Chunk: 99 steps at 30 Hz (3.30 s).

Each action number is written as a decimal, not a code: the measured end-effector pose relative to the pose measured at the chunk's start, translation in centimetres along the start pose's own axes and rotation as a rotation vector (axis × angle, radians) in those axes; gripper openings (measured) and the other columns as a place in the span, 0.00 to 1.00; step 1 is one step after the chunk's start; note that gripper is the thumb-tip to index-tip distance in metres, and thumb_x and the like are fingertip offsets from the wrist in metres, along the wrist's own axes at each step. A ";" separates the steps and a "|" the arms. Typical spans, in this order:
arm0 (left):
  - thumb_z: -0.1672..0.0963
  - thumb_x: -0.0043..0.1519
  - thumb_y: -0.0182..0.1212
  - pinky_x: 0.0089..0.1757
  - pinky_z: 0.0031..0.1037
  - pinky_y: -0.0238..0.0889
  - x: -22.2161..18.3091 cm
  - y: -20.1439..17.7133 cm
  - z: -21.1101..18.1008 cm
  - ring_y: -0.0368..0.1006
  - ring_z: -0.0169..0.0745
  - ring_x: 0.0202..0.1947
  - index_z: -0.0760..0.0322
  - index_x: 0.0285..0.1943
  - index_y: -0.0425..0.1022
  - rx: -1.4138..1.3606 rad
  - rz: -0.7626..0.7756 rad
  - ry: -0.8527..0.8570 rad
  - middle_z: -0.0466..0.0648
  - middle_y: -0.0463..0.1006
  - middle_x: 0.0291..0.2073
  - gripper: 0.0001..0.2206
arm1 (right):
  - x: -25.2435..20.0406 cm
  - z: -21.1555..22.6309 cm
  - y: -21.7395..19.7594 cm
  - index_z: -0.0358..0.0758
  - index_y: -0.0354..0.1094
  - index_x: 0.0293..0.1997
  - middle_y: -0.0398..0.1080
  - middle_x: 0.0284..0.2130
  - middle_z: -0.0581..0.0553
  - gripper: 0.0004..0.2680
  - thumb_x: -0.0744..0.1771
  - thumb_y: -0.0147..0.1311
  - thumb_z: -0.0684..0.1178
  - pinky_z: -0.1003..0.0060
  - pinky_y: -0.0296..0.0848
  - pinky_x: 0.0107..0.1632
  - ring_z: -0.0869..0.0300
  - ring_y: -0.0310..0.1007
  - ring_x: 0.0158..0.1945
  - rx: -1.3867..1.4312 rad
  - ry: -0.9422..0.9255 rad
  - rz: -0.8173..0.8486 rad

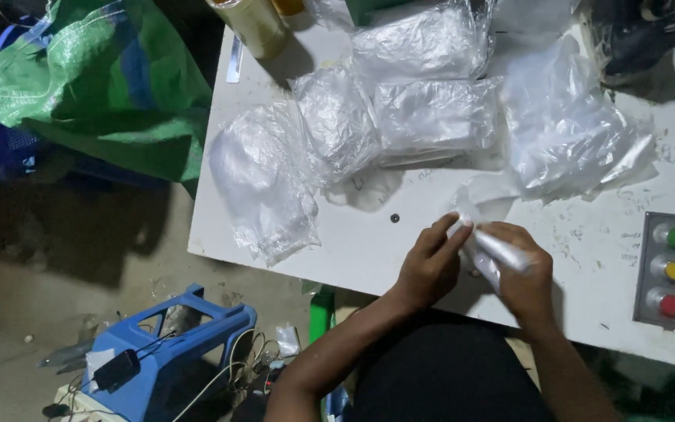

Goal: Collecting plastic bags from a production machine, stacking them, and stuffing them into a larger plastic bag for bulk shipment.

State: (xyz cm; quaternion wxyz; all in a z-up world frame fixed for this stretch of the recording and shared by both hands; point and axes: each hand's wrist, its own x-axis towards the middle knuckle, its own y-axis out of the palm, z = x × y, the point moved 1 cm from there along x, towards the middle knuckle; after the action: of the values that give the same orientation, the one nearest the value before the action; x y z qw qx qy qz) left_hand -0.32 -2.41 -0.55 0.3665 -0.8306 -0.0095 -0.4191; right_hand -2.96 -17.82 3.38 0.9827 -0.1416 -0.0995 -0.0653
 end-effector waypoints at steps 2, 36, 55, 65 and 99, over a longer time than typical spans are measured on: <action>0.66 0.60 0.57 0.30 0.29 0.72 0.2 0.4 -0.3 0.72 0.48 0.38 0.66 0.49 0.73 -0.210 -0.070 -0.303 0.53 0.72 0.45 0.11 | 0.5 2.0 0.5 0.31 0.73 0.49 0.76 0.42 0.32 0.09 0.65 0.61 0.38 0.48 0.80 0.50 0.42 0.78 0.46 0.336 0.266 -0.151; 0.60 0.64 0.61 0.29 0.31 0.60 0.7 -2.7 -2.2 0.69 0.44 0.25 0.61 0.40 0.77 -0.006 -0.073 -0.028 0.46 0.73 0.30 0.01 | 0.3 -0.1 3.0 0.30 0.72 0.46 0.75 0.37 0.41 0.07 0.65 0.55 0.32 0.58 0.76 0.48 0.56 0.78 0.44 0.650 0.582 -0.341; 0.58 0.66 0.59 0.36 0.36 0.64 -0.7 -3.5 -2.5 0.72 0.51 0.32 0.65 0.48 0.79 -0.208 0.033 -0.059 0.53 0.76 0.37 0.07 | -0.1 -4.8 3.3 0.47 0.65 0.23 0.66 0.15 0.54 0.17 0.72 0.50 0.60 0.82 0.41 0.22 0.72 0.56 0.16 1.134 1.049 -0.017; 0.53 0.73 0.42 0.70 0.43 0.39 -2.8 -6.8 7.4 0.52 0.55 0.75 0.67 0.78 0.57 0.203 0.422 -0.212 0.59 0.58 0.74 0.24 | 6.7 3.6 0.4 0.35 0.68 0.65 0.70 0.62 0.33 0.14 0.71 0.48 0.44 0.47 0.66 0.65 0.44 0.68 0.65 -0.315 0.152 0.144; 0.50 0.47 0.82 0.43 0.42 0.68 6.9 1.1 -1.5 0.76 0.46 0.47 0.70 0.52 0.79 -1.214 0.420 -1.439 0.56 0.80 0.40 0.29 | 5.3 -2.8 -5.6 0.25 0.73 0.49 0.76 0.34 0.25 0.14 0.64 0.66 0.45 0.40 0.76 0.39 0.40 0.79 0.36 0.327 0.887 0.161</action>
State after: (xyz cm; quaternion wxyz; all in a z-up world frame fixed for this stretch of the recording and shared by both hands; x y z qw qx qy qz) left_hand 3.51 -6.13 4.20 -0.1515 -0.9216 0.1353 0.3308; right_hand 1.81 -24.47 3.35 0.9417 0.0491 0.3319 -0.0264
